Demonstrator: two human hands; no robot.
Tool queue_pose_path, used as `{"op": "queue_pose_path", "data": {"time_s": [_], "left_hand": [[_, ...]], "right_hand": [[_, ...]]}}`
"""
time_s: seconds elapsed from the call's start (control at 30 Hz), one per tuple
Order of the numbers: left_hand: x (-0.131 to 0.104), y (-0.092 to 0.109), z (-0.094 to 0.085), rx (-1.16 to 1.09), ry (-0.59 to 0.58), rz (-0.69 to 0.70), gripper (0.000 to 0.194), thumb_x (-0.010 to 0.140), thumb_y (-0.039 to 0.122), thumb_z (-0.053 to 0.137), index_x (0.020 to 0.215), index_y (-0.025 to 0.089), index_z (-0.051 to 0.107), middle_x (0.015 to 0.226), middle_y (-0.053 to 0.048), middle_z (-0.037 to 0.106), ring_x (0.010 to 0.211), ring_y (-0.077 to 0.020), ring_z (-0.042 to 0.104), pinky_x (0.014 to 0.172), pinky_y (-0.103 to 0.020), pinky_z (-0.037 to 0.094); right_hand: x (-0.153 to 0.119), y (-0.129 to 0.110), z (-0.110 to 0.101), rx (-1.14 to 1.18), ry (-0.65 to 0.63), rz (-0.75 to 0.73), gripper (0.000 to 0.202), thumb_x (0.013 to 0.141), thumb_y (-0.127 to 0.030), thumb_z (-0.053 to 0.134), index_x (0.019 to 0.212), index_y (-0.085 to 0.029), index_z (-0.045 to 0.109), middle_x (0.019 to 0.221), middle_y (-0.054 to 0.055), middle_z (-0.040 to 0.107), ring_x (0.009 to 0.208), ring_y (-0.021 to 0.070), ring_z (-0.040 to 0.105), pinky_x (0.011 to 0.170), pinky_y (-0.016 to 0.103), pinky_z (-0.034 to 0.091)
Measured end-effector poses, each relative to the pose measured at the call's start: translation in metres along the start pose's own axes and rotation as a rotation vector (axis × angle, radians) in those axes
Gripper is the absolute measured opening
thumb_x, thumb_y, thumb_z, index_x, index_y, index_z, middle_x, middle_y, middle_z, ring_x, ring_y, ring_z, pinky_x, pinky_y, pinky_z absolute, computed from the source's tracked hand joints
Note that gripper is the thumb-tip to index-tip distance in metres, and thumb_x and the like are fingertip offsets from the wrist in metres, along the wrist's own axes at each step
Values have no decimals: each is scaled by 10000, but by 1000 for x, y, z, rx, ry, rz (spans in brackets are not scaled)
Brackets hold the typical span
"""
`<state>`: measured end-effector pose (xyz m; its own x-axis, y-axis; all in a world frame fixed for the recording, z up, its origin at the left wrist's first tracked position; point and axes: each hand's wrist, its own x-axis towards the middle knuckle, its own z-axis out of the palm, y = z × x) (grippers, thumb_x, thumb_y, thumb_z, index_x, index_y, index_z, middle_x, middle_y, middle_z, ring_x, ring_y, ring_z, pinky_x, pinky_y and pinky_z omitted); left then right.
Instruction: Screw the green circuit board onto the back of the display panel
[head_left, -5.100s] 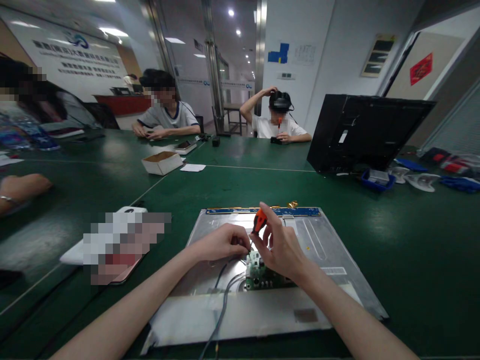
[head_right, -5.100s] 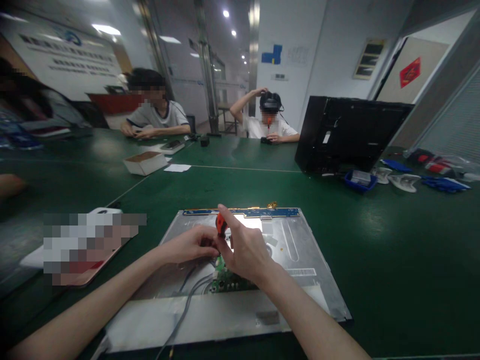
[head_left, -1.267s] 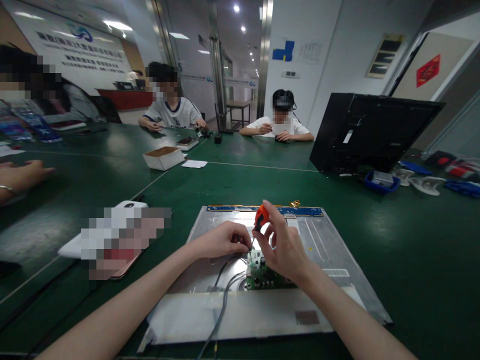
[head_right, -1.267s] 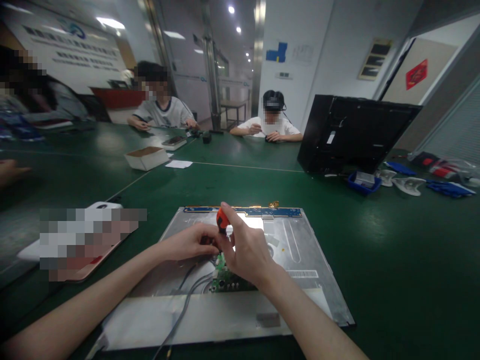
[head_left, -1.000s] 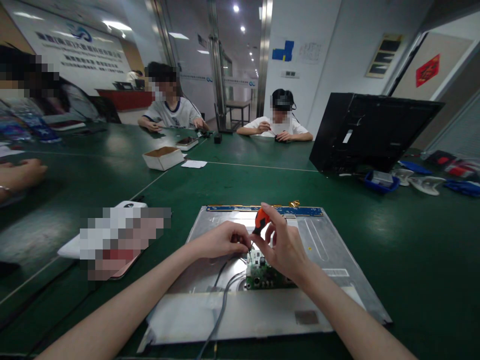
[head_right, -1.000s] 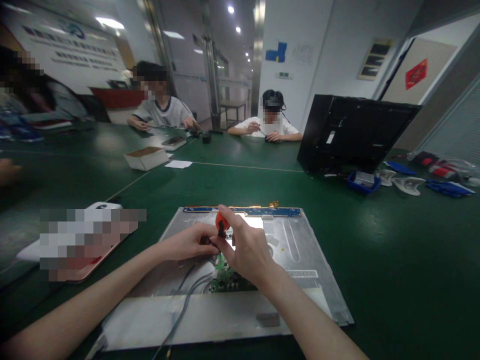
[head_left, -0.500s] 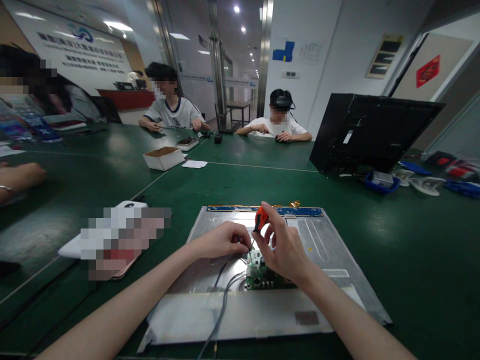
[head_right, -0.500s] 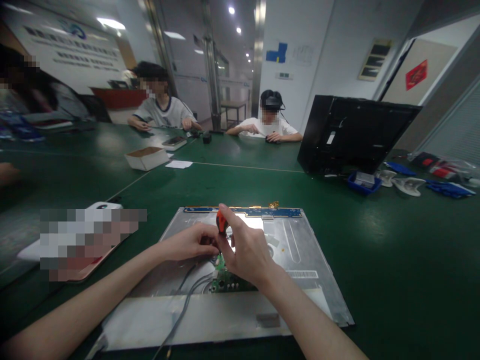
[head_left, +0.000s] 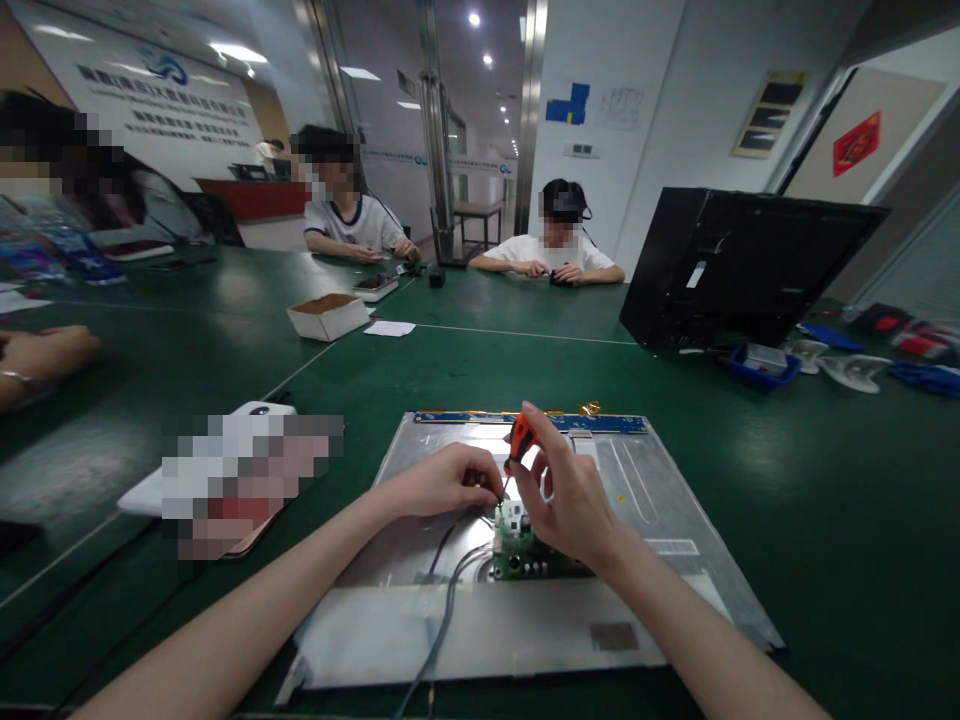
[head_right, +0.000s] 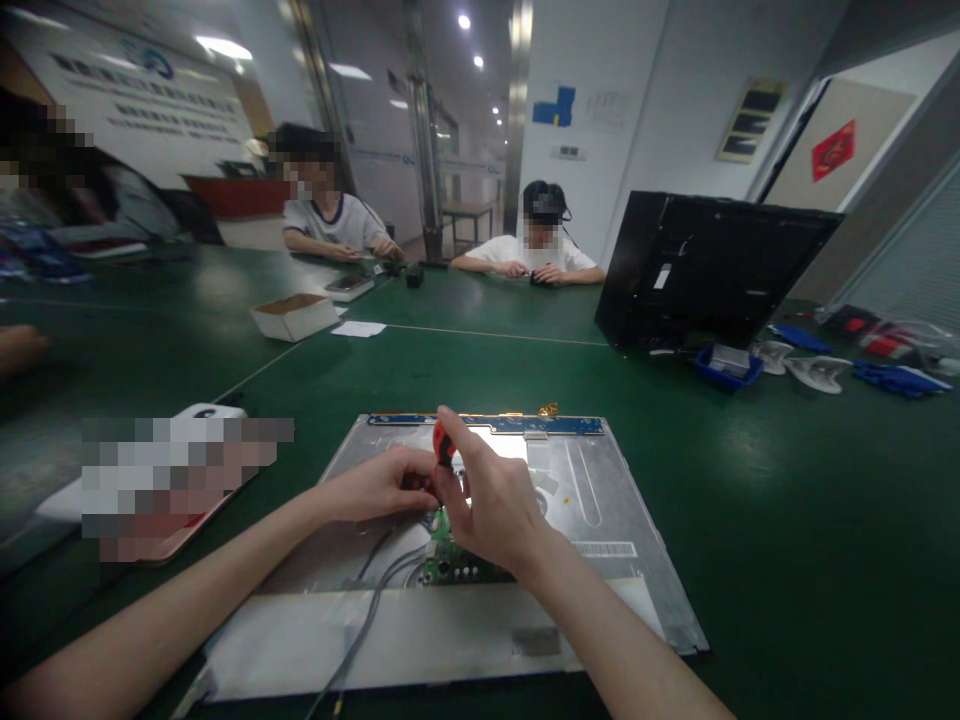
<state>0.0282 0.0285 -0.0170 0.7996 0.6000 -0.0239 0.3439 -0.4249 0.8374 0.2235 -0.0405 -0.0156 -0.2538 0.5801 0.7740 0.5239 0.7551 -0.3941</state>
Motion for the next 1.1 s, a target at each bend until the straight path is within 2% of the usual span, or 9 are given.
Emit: {"op": "queue_pose_path", "data": {"time_s": [0.27,0.67,0.93,1.1], "left_hand": [[0,2,0,7,21,-13,31,786,176,677,770,168,702,713,14,630,670,-135,533,631,-235,400],[0,3,0,0,9,-8,55,787,197,678,819,167,711,725,7,627,674,-142,539,621,-232,405],[0,2,0,-14,15,-8,27,786,171,675,763,162,684,706,15,622,660,-134,536,622,-235,410],[0,0,0,-6,21,-6,60,798,192,679,749,158,679,730,5,632,678,-138,542,639,-243,414]], "right_hand": [[1,2,2,-38,61,-36,558,986,-239,504,1485,-242,254,741,-38,606,437,95,492,393,235,340],[3,-2,-2,-16,16,-21,588,974,-182,448,1515,-238,224,832,5,646,488,104,534,417,247,415],[1,2,1,-25,54,-12,587,974,-247,518,1489,-254,238,843,-1,649,465,97,521,398,235,375],[2,1,-1,-27,52,-10,566,968,-259,535,1474,-266,280,836,-2,660,476,102,536,422,239,405]]}}
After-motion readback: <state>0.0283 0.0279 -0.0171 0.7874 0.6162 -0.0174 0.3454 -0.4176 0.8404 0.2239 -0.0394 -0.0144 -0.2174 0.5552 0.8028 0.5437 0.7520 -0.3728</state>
